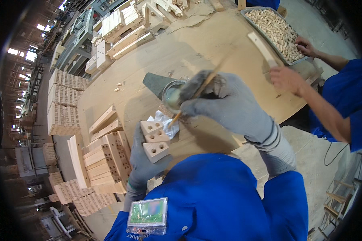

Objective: The person applies glue into the holes of small wooden blocks using a thin stick, then places the blocks on a stack. The person repeats this process for multiple blocks in a workshop setting.

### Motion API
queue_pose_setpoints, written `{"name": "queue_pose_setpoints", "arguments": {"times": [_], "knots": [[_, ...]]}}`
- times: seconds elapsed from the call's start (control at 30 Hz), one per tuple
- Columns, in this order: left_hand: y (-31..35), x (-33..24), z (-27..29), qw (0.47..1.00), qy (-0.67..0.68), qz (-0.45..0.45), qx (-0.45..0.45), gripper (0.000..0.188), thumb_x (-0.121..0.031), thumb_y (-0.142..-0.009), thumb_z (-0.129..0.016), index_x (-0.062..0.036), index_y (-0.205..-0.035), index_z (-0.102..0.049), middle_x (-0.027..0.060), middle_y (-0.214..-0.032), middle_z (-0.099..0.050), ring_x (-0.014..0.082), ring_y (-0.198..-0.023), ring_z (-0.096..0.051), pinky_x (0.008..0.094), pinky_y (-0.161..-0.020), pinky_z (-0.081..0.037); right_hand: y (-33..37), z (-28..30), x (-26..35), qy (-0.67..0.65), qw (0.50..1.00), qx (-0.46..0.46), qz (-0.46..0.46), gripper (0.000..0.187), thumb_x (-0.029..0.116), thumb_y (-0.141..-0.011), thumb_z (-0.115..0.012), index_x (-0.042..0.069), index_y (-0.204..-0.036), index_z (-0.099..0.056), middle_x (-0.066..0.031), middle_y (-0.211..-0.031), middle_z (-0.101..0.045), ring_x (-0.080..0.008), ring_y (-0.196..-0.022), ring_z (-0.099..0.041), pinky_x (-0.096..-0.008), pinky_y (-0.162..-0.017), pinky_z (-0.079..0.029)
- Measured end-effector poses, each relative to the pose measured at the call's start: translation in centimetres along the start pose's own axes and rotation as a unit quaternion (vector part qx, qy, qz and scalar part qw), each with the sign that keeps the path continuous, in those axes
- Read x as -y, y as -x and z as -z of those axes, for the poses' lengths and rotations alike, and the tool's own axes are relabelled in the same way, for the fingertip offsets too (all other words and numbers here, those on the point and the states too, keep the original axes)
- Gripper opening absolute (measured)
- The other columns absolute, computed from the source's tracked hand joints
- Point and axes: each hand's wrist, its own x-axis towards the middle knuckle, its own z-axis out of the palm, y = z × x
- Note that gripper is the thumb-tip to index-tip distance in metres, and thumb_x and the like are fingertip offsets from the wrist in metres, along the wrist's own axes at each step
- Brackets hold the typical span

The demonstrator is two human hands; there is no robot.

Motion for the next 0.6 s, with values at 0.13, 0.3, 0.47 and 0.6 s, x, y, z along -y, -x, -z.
{"name": "queue_pose_setpoints", "arguments": {"times": [0.13,0.3,0.47,0.6], "knots": [[-0.1,-0.2,0.1,1.0,-0.001,0.008,-0.015,0.113,-0.016,-0.054,-0.083,0.0077,-0.143,-0.018,0.0203,-0.126,-0.052,0.0305,-0.116,-0.054,0.0385,-0.099,-0.044,-1.0,1.8,-7.1,0.17,0.968,-0.152,0.108,0.016,0.002,-0.082,-0.072,-0.002,-0.095,-0.063,-0.0091,-0.084,-0.069,-0.0128,-0.078,-0.066,-0.0256,-0.072,-0.053],[0.0,0.4,0.1,0.999,-0.016,-0.004,-0.029,0.114,-0.016,-0.053,-0.083,0.0083,-0.143,-0.018,0.0205,-0.126,-0.052,0.0307,-0.116,-0.055,0.0381,-0.099,-0.044,0.0,0.1,-10.4,0.314,0.904,-0.145,0.25,0.016,0.015,-0.082,-0.072,0.005,-0.092,-0.063,-0.013,-0.086,-0.068,-0.0232,-0.069,-0.067,-0.0294,-0.058,-0.051],[0.3,1.0,0.0,0.999,-0.028,-0.01,-0.038,0.115,-0.016,-0.053,-0.083,0.0088,-0.143,-0.017,0.021,-0.126,-0.052,0.0311,-0.116,-0.055,0.0379,-0.1,-0.044,1.7,-1.3,-10.5,0.339,0.874,-0.074,0.34,0.02,0.001,-0.079,-0.07,0.004,-0.096,-0.059,-0.0131,-0.093,-0.069,-0.0237,-0.074,-0.07,-0.0302,-0.063,-0.055],[0.2,0.8,0.2,0.999,-0.027,-0.002,-0.034,0.115,-0.016,-0.053,-0.083,0.0089,-0.143,-0.017,0.0212,-0.127,-0.052,0.031,-0.117,-0.055,0.038,-0.1,-0.044,2.1,-0.9,-11.2,0.258,0.904,-0.08,0.33,0.023,-0.004,-0.079,-0.07,0.003,-0.098,-0.058,-0.0164,-0.095,-0.069,-0.0256,-0.076,-0.07,-0.0298,-0.068,-0.057]]}}
